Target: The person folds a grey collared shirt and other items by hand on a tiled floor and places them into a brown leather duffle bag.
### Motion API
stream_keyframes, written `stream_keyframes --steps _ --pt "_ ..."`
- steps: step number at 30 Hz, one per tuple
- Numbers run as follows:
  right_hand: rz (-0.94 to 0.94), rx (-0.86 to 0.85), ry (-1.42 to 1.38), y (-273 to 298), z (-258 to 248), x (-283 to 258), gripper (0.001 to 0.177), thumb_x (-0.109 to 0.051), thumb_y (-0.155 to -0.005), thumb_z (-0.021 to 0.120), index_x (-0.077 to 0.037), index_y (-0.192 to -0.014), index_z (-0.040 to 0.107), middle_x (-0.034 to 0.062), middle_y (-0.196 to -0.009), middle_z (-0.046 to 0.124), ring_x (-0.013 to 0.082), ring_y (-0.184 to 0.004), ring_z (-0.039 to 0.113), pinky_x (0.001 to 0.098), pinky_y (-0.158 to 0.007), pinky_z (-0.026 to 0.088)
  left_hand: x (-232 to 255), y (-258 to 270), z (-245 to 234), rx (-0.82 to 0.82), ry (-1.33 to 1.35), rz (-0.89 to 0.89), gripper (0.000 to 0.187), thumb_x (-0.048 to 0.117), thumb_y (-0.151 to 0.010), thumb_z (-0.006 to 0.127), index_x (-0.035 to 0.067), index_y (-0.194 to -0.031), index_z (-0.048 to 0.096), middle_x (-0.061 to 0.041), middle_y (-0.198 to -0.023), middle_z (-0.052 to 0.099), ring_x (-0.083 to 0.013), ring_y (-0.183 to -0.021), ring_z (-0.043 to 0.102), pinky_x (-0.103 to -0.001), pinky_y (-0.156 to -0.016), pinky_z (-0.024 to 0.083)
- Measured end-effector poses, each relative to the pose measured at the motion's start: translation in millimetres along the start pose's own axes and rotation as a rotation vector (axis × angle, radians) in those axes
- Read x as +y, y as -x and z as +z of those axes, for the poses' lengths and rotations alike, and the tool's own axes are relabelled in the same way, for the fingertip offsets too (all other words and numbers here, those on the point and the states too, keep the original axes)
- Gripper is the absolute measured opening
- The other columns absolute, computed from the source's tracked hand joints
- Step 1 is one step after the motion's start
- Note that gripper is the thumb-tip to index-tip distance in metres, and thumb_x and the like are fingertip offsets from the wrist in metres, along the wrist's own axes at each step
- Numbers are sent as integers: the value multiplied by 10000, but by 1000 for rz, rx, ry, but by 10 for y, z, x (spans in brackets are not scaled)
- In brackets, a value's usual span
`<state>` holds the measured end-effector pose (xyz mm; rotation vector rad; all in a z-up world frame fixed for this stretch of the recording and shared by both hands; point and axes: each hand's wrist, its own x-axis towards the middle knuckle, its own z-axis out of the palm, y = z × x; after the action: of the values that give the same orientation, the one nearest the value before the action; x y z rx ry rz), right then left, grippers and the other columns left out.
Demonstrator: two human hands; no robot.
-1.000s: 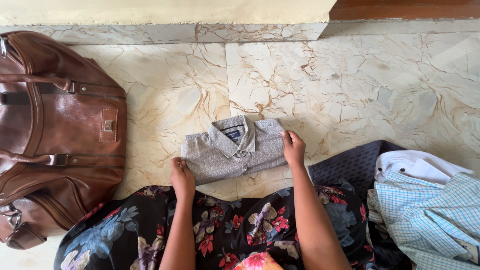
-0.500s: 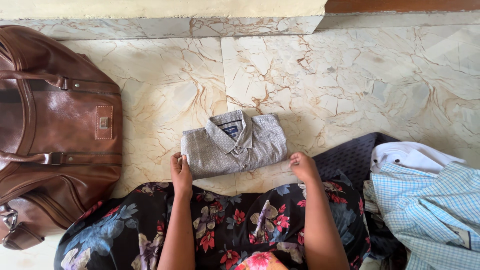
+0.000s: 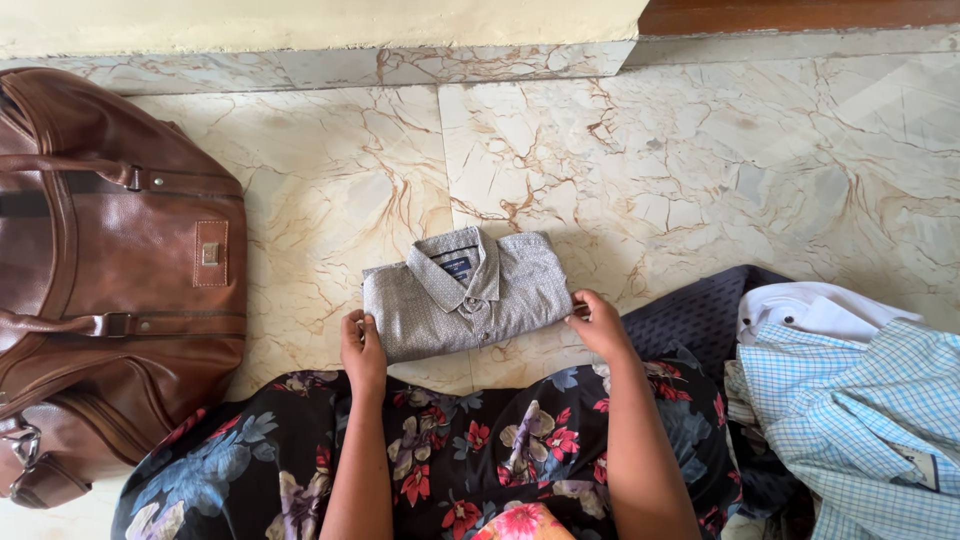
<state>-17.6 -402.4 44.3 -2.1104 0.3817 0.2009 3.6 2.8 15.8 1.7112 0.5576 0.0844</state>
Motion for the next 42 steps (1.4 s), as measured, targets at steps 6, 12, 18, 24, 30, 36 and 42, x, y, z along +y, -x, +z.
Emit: stream_keyframes --steps 6,12,18,24,30,36,42 --pt "306 -138 -291 -72 25 138 304 -229 -1005 595 -75 -1244 703 -33 -932 669 79 -791 549 270 -711 456 26 9 -19 -20 165 -120 165 212 -1088 514 68 -1157 556 33 -782 457 -55 -652 342 -252 -559 301" --pt "434 -192 -433 -115 3 265 304 -292 -1046 592 -71 -1222 705 -39 -834 587 75 -719 500 245 -640 395 -77 2 15 -33 181 -53 145 199 -1086 502 73 -1141 550 63 -802 482 -23 -665 348 -229 -564 305" --pt "522 -188 -437 -177 94 425 290 -220 -956 679 -81 -1206 728 -63 -782 634 63 -657 505 241 -553 367 -65 21 3 -29 192 -98 155 209 -1102 491 71 -1139 552 52 -792 455 -33 -652 321 -238 -557 284" --pt "471 -191 -371 -193 134 498 230 -183 -912 729 -96 -1120 776 -61 -750 618 53 -654 484 226 -550 363 -61 40 2 -45 196 -93 164 216 -1095 493 69 -1152 538 58 -800 480 -31 -656 334 -236 -562 298" --pt "369 -30 -431 -249 187 520 141 -115 -909 698 -41 -1008 765 -56 -799 670 64 -691 515 216 -651 443 9 63 5 -11 69 -104 183 234 -1087 515 69 -1154 555 40 -796 468 -53 -665 357 -248 -576 335" --pt "368 122 -461 -268 169 545 107 -85 -897 747 -26 -985 753 -17 -784 652 82 -707 522 234 -665 430 -41 32 5 30 19 -22 191 230 -1086 526 55 -1154 561 19 -822 494 -60 -702 391 -246 -616 376" --pt "375 179 -489 -243 76 451 152 -56 -889 724 -43 -1038 754 7 -897 738 84 -812 640 228 -760 503 -178 -41 -20 91 59 36 189 219 -1089 531 47 -1165 551 15 -848 509 -81 -734 407 -265 -647 384"
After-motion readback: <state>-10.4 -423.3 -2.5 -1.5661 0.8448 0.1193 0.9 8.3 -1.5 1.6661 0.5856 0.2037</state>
